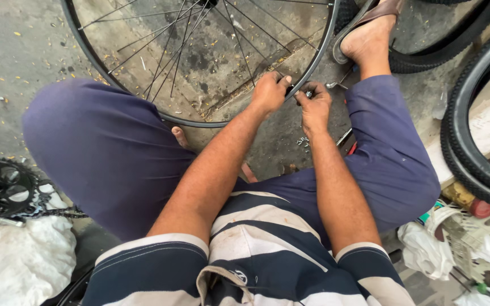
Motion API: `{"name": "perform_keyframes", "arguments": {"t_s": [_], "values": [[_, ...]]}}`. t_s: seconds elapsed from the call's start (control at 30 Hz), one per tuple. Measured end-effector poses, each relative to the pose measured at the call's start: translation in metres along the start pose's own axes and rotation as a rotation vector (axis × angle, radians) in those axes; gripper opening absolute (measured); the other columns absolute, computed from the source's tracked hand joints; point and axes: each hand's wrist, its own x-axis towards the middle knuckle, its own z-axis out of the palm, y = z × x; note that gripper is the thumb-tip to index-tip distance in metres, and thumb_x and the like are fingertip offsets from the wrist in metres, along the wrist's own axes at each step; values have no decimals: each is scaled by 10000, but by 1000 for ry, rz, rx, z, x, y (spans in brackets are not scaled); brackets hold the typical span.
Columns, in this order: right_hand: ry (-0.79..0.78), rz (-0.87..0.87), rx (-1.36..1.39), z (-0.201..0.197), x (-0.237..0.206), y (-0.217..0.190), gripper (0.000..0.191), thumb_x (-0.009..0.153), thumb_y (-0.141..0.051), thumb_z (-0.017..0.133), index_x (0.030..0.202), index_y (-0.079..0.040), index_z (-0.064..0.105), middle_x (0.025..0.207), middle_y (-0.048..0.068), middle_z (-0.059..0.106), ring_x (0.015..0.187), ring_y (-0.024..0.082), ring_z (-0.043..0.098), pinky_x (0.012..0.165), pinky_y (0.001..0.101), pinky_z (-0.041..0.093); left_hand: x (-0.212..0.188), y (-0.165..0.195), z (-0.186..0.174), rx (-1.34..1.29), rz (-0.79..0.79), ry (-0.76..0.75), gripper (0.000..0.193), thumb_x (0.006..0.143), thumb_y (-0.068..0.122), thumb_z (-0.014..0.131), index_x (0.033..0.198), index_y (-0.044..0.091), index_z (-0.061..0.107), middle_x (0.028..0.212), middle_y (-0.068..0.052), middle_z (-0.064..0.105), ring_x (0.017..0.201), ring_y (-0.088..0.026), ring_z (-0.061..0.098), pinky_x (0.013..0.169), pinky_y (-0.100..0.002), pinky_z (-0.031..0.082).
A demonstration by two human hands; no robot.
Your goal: The person sits on the floor and installs a rim onto a bicycle wheel hub, threading spokes and securing them with nipples. They rotate the wheel to access different sections and continue tightening the nipples by hand.
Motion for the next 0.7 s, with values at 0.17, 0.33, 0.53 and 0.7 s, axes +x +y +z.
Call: {"name": "perform_keyframes", "arguments": {"t_s": [0.17, 0.33, 0.53, 0.7], "values": [[-15, 53, -223, -3, 0, -2, 139, 856, 8, 833, 975, -7, 764, 803, 16, 682, 684, 81, 592, 604, 244, 467, 3, -5, -1, -113, 44, -94, 280, 885, 276, 695, 970, 18, 760, 903, -162, 792, 838, -277, 749, 768, -423, 564], [-97, 4, -214, -2, 1, -3, 186, 836, 27, 815, 998, -3, 727, 878, 18, 704, 749, 76, 641, 669, 236, 533, 1, -1, 10, 457, 206, 171, 406, 950, 374, 695, 912, -29, 724, 948, -259, 724, 936, -433, 684, 837, -520, 515], [-155, 75, -40, -7, 6, -1, 220, 868, 46, 787, 1056, -9, 686, 920, 40, 697, 738, 109, 619, 657, 236, 498, 0, 10, -1, 151, 190, -33, 342, 879, 340, 650, 966, 19, 729, 987, -253, 731, 978, -413, 716, 847, -510, 541], [-105, 305, 319, -19, 14, -6, 159, 893, 53, 645, 1038, 5, 687, 924, 89, 736, 739, 179, 691, 696, 262, 580, -5, 16, -2, 364, 73, 67, 403, 930, 388, 652, 997, -7, 685, 1078, -266, 695, 1068, -434, 653, 909, -517, 507]]}}
